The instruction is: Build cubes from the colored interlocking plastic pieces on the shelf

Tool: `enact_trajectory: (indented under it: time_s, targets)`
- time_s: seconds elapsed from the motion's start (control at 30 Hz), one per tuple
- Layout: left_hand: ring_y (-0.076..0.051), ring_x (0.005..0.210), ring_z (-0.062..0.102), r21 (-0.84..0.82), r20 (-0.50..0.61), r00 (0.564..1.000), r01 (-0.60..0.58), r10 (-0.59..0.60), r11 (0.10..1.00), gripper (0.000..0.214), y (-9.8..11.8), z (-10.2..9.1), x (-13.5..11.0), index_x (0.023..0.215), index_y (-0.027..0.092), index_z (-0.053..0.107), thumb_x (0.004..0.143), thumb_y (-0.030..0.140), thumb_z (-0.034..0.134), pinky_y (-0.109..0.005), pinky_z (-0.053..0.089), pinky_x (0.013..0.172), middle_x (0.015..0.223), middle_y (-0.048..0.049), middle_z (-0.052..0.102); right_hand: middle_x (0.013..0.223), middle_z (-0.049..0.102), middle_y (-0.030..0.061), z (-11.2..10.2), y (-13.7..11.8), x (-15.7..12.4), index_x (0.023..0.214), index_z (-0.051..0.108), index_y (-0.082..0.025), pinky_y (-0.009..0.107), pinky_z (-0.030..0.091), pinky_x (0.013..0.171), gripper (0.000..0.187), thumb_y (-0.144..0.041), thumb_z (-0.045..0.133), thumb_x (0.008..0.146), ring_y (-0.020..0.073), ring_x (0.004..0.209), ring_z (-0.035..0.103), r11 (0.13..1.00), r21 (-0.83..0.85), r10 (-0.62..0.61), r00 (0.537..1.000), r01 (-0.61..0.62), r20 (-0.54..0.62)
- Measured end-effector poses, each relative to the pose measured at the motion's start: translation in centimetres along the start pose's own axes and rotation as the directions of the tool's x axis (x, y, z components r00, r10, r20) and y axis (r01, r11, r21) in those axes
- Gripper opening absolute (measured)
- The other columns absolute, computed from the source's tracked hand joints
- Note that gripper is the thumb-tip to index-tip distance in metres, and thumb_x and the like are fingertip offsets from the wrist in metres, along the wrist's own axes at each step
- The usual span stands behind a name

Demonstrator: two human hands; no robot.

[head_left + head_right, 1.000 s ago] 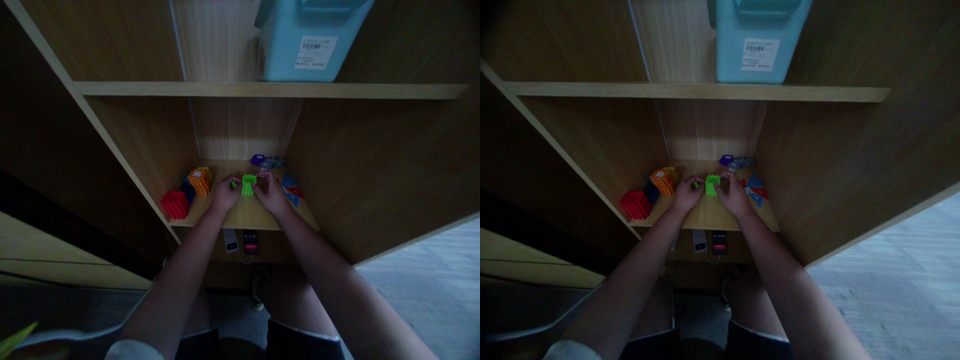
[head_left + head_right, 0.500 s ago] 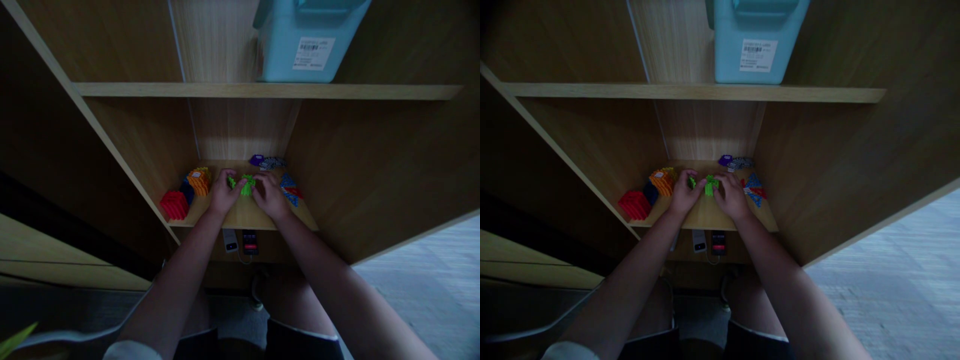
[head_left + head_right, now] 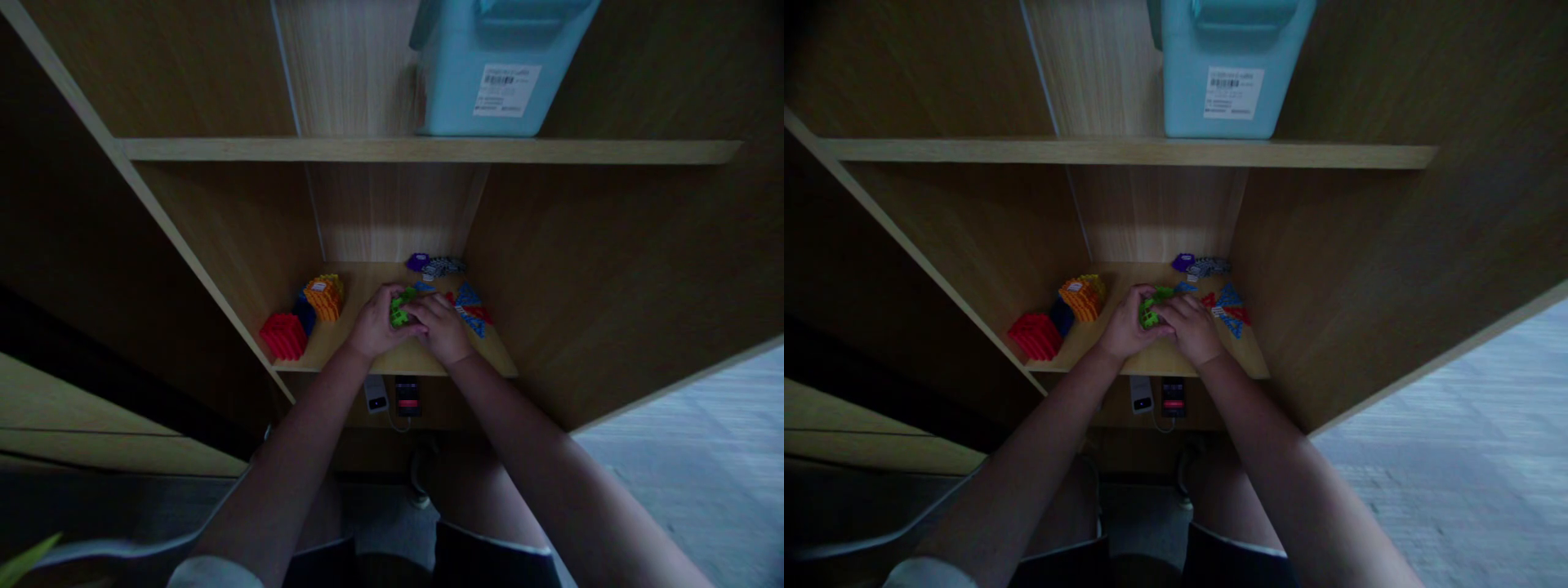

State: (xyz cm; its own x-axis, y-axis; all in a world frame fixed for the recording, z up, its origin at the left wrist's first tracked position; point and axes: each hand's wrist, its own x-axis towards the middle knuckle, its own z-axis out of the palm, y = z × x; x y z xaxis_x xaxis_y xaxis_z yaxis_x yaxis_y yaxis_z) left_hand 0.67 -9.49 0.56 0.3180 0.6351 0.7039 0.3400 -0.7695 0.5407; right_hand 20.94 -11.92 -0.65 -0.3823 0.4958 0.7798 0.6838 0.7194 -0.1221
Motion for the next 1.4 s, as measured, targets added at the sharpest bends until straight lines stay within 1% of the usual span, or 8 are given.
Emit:
enact_trajectory:
  time_s: [0.13,0.27,0.4,0.53,0.7,0.83,1.17,1.4]
  targets:
    - [-0.029,0.114,0.073,0.055,-0.071,0.996,-0.046,0.050,0.997,0.072,-0.5,-0.3,0.1,0.135,0.021,0.055,0.085,0.058,0.091,-0.045,0.062,0.100,0.125,-0.0134,0.071,0.107,0.078,0.0097,-0.4,-0.4,0.3,0.116,0.076,-0.027,0.050,0.060,0.094,0.015,-0.025,0.067,0.104,0.0322,0.105,0.067,0.997,-0.024,0.076,0.990,-0.080,-0.116]
    - [-0.022,0.092,0.073,0.033,-0.056,0.998,-0.035,0.037,0.999,0.052,-0.2,-0.7,0.0,0.138,0.021,0.056,0.101,0.054,0.072,-0.036,0.061,0.084,0.108,-0.0082,0.073,0.104,0.078,0.0083,-0.7,-0.6,0.5,0.110,0.073,-0.028,0.049,0.060,0.091,0.012,-0.020,0.067,0.104,0.0311,0.100,0.067,0.992,-0.045,0.112,0.978,-0.122,-0.174]
    - [-0.020,0.082,0.071,0.028,-0.019,1.000,-0.023,0.023,0.999,0.031,0.3,-0.8,0.0,0.115,0.021,0.065,0.113,0.049,0.050,-0.033,0.056,0.076,0.090,-0.0052,0.072,0.105,0.078,0.0079,-0.8,-0.6,0.7,0.109,0.073,-0.027,0.049,0.059,0.093,0.012,-0.020,0.065,0.105,0.0306,0.100,0.068,0.991,-0.057,0.111,0.980,-0.121,-0.164]
    - [-0.018,0.069,0.065,0.031,-0.042,0.999,0.023,-0.022,0.999,0.038,0.3,-0.8,0.2,0.087,0.022,0.061,0.114,0.045,0.047,-0.031,0.049,0.067,0.073,-0.0015,0.064,0.105,0.079,0.0085,-0.7,-0.7,0.8,0.111,0.076,-0.028,0.051,0.060,0.095,0.015,-0.022,0.063,0.107,0.0312,0.101,0.069,0.991,-0.047,0.121,0.986,-0.127,-0.115]
    - [-0.014,0.059,0.055,-0.020,-0.116,0.988,0.103,-0.105,0.994,0.036,-0.2,-1.0,0.2,0.077,0.022,0.058,0.109,0.037,0.052,-0.028,0.040,0.060,0.064,0.0025,0.056,0.128,0.077,0.0107,-0.4,-0.9,0.9,0.131,0.075,-0.029,0.057,0.059,0.107,0.025,-0.030,0.068,0.106,0.0337,0.118,0.070,0.993,0.013,0.116,0.991,-0.116,-0.063]
    - [-0.014,0.058,0.053,-0.076,-0.105,0.982,0.148,-0.155,0.986,0.038,-0.1,-1.2,0.1,0.073,0.022,0.057,0.108,0.036,0.051,-0.027,0.040,0.060,0.062,0.0028,0.056,0.145,0.069,0.0117,-0.2,-0.9,0.9,0.138,0.073,-0.031,0.058,0.056,0.117,0.034,-0.036,0.074,0.104,0.0346,0.135,0.067,0.991,0.079,0.114,0.990,-0.108,-0.086]
    - [-0.014,0.058,0.056,-0.086,-0.047,0.990,0.131,-0.135,0.988,0.042,-0.4,-1.0,0.0,0.073,0.022,0.060,0.110,0.037,0.048,-0.028,0.042,0.060,0.061,0.0021,0.059,0.144,0.073,0.0087,-0.3,-0.6,0.9,0.126,0.075,-0.033,0.058,0.058,0.115,0.021,-0.037,0.073,0.106,0.0313,0.131,0.071,0.977,0.180,0.136,0.982,-0.112,-0.131]
    - [-0.020,0.084,0.073,0.060,-0.256,0.951,0.191,-0.170,0.980,0.034,-0.7,-1.0,0.4,0.098,0.022,0.071,0.114,0.036,0.044,-0.033,0.055,0.081,0.091,-0.0054,0.077,0.121,0.076,0.0097,0.3,0.5,0.6,0.132,0.064,-0.028,0.050,0.063,0.095,0.044,-0.055,0.077,0.100,0.0283,0.102,0.072,0.886,0.274,0.437,0.873,-0.375,-0.216]
